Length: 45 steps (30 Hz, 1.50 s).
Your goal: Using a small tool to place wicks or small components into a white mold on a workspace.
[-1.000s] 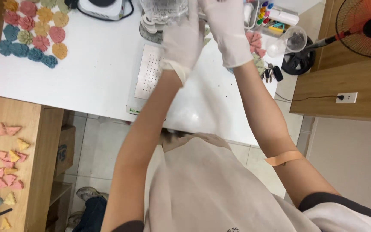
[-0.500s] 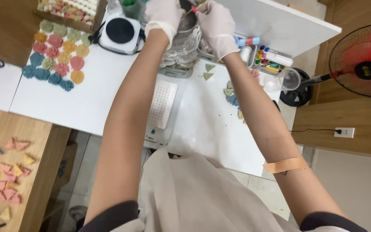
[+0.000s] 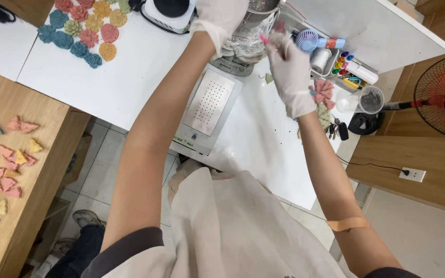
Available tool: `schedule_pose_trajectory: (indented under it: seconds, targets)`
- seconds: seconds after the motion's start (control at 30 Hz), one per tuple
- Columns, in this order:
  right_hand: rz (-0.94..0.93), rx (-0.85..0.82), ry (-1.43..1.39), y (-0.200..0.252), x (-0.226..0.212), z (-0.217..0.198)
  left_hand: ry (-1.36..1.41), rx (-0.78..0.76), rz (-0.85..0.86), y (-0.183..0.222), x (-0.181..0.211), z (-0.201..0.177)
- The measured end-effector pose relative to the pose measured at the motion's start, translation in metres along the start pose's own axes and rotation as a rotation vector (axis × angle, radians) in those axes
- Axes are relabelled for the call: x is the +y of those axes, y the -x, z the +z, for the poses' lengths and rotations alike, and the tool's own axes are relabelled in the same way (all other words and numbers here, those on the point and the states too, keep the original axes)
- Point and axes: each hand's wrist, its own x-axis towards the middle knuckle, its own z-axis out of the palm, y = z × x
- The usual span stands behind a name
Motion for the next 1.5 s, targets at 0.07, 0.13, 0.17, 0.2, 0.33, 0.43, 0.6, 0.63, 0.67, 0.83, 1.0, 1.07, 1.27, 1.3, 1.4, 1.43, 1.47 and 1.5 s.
schedule_pose_trajectory:
  seconds: [0.07,0.13,0.17,0.2,0.33,0.43,0.6,0.63,0.67,0.83,1.0,1.07,1.27,1.3,1.4,1.43,1.47,1.5]
  targets:
    - [0.022,-0.082,0.002,0.033,0.004,0.007,0.022,-0.005,-0.025,0.024,-0.024,-0.010]
    - [0.123,-0.235,0.031,0.064,0.009,0.018,0.090,0.242,0.210,0.046,-0.053,-0.021]
    - [0.123,-0.240,0.027,0.073,0.014,0.025,0.086,0.243,0.205,0.063,-0.063,-0.029]
    - [0.195,-0.319,0.010,0.083,0.019,0.031,0.137,0.194,0.141,0.080,-0.073,-0.038]
    - [0.337,-0.504,-0.049,0.109,0.023,0.045,0.161,0.150,-0.083,0.138,-0.129,-0.047]
    - [0.197,-0.512,-0.156,0.115,0.025,0.052,0.107,0.073,-0.260,0.182,-0.175,-0.033]
    - [0.273,-0.463,-0.231,0.144,0.053,0.074,0.077,-0.120,-0.432,0.252,-0.219,-0.013]
    - [0.217,-0.419,-0.350,0.153,0.066,0.081,0.072,-0.188,-0.443,0.262,-0.231,-0.008]
    - [0.219,-0.413,-0.355,0.161,0.062,0.083,0.065,-0.190,-0.439,0.265,-0.245,-0.001]
    - [0.855,-0.345,-0.272,0.209,0.040,0.092,0.022,-0.241,-0.312,0.247,-0.310,0.017]
    - [0.946,-0.184,-0.298,0.281,0.089,0.139,0.098,-0.252,-0.228,0.165,-0.305,0.005]
    - [1.021,-0.107,-0.295,0.296,0.087,0.155,0.174,-0.274,-0.134,0.127,-0.311,0.016]
    - [1.606,0.167,-0.947,0.309,0.041,0.212,0.592,-0.497,0.065,0.037,-0.283,0.040]
    - [1.584,0.192,-1.009,0.306,0.030,0.220,0.602,-0.542,0.092,0.023,-0.278,0.047]
    - [1.588,0.348,-1.057,0.301,0.004,0.240,0.515,-0.660,0.155,0.006,-0.260,0.074]
    - [1.599,0.433,-1.034,0.296,0.000,0.246,0.422,-0.688,0.187,0.000,-0.253,0.084]
    - [1.604,0.472,-1.043,0.292,-0.005,0.249,0.420,-0.720,0.205,0.000,-0.246,0.083]
    - [1.639,0.540,-1.053,0.289,-0.010,0.252,0.364,-0.749,0.179,0.001,-0.238,0.082]
